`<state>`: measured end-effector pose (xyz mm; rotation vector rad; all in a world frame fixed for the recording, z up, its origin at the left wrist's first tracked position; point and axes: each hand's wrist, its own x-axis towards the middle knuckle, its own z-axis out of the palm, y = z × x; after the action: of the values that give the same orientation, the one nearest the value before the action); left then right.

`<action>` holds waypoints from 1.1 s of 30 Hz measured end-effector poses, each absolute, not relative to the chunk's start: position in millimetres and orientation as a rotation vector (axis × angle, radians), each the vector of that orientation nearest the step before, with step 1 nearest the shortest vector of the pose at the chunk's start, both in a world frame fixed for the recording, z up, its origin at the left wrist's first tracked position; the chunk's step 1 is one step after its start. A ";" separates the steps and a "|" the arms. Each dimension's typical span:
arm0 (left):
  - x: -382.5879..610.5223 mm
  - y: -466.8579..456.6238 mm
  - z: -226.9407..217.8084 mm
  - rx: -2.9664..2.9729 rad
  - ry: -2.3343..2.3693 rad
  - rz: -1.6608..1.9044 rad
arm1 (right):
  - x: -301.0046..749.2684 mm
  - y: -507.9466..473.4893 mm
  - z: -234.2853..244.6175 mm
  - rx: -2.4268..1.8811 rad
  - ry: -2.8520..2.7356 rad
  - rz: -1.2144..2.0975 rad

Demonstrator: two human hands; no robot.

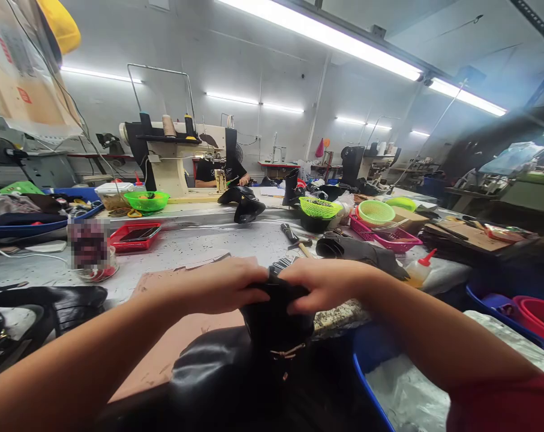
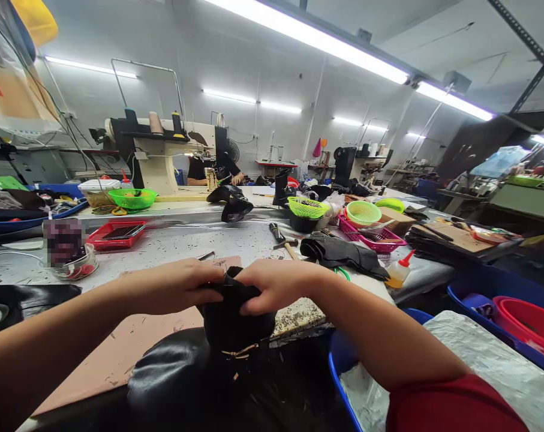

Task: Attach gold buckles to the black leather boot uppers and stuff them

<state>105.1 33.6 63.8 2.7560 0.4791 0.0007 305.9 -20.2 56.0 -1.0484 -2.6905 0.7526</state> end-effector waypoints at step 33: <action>100.1 38.1 37.2 1.934 0.586 0.622 | 302.0 -7.4 40.9 -0.945 -2.341 0.829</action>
<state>100.1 38.1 37.2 1.9340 0.5856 0.6223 302.0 -7.4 40.9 -0.9453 -2.3412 0.8285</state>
